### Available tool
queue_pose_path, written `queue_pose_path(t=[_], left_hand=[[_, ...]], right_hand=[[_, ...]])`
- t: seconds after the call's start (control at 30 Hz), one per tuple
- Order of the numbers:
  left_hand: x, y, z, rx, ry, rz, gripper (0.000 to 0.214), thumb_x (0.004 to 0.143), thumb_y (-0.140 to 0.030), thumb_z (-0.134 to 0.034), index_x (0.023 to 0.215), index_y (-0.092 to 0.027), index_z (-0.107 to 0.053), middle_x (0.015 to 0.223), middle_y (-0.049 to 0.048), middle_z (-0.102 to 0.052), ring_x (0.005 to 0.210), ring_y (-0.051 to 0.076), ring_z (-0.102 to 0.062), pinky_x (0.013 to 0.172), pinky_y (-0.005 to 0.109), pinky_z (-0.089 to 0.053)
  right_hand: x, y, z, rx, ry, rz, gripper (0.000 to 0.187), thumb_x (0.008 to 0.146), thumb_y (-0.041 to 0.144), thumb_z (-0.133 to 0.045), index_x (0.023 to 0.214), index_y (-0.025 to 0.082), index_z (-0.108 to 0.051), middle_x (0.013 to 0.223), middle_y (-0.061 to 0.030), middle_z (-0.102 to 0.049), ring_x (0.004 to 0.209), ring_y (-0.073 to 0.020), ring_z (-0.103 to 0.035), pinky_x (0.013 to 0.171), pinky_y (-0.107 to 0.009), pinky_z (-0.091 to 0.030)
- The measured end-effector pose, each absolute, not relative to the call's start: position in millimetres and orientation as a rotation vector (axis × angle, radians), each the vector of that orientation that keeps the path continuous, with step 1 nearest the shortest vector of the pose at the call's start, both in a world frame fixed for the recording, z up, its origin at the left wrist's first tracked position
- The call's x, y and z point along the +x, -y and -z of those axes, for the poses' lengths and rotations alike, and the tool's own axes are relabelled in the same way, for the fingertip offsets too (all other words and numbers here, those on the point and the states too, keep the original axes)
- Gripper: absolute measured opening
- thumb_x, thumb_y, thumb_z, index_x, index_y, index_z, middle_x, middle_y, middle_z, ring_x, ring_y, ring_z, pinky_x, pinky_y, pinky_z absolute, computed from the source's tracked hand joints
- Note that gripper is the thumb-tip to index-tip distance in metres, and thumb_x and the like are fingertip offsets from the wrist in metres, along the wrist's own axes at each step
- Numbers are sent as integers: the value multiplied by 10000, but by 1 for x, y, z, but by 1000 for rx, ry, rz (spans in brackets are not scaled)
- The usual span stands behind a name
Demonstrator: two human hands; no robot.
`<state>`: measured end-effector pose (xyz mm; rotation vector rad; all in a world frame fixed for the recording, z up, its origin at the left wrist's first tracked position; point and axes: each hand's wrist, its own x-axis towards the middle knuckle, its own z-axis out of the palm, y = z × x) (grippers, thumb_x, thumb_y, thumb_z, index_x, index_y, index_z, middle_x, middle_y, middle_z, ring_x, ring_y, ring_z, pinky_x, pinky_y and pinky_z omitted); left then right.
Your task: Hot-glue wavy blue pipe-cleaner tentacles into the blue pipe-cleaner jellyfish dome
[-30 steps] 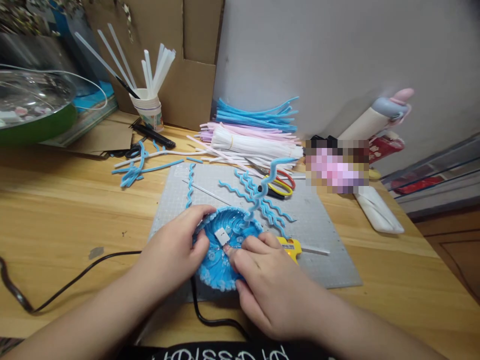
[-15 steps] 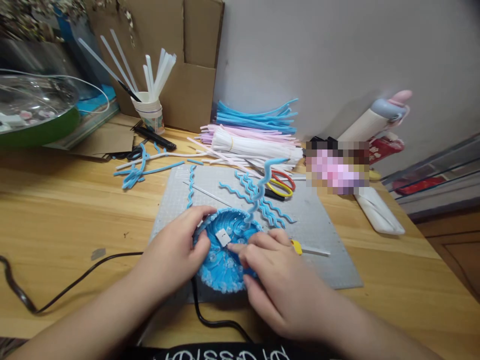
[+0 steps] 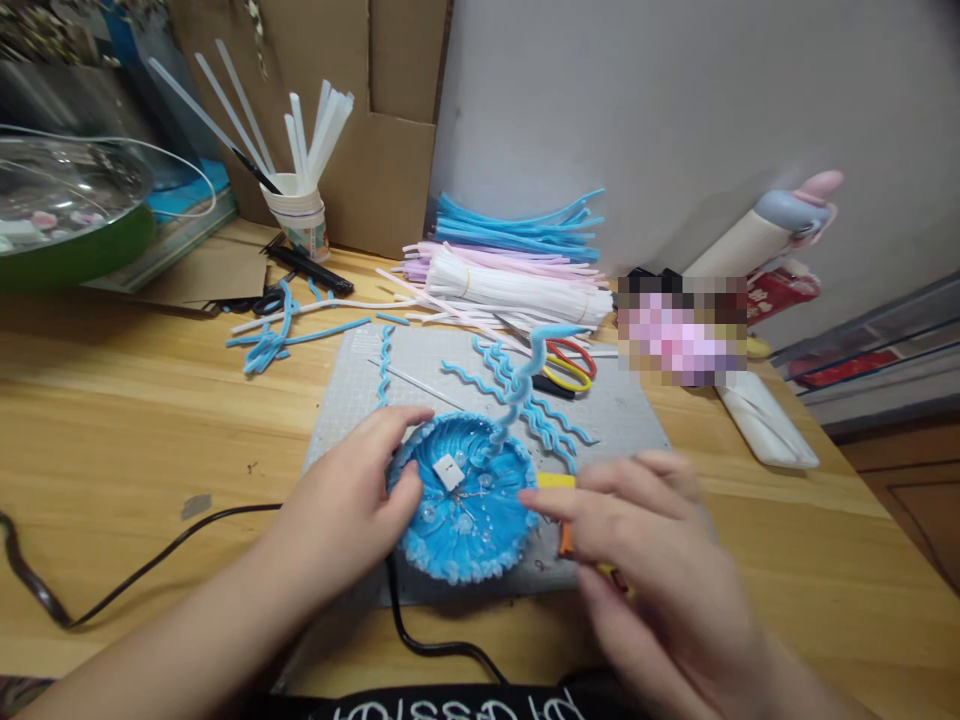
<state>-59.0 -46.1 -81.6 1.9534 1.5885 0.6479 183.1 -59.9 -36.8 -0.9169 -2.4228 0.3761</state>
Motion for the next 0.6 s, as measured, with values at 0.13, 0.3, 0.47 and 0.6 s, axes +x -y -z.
queue_pose_path(t=[0.13,0.3,0.47,0.6], left_hand=[[-61,47,81,1918,-1608,-619,467,877,-257,-452,1342,-230,-482,1286,82,-629,1094,270,-627,941,456,-516],[-61,48,80,1910,-1598,-620,463,874,-276,-444,1331,-215,-489,1286,84,-629,1101,274,-624,959,467,-508],[-62,46,81,1952,-1549,-650,450,868,-249,-451,1314,-224,-500,1271,70,-635,1095,259,-619,960,434,-505],[-62,45,82,1963,-1537,-653,438,868,-239,-453,1303,-225,-506,1245,66,-644,1081,252,-620,947,414,-509]], right_hand=[[217,61,34,-1423,2321,-264,163,932,252,-466,803,233,-563,756,-30,-686,702,-202,-621,671,-362,-378],[249,69,64,-2263,2331,-536,475,893,594,-438,603,235,-552,535,-45,-628,482,-210,-569,464,-291,-254],[239,78,88,-2277,2237,-628,394,832,610,-552,768,221,-579,636,-56,-680,534,-219,-594,476,-277,-250],[233,78,92,-2226,2164,-750,244,843,421,-563,702,227,-515,603,-16,-624,530,-191,-558,488,-274,-276]])
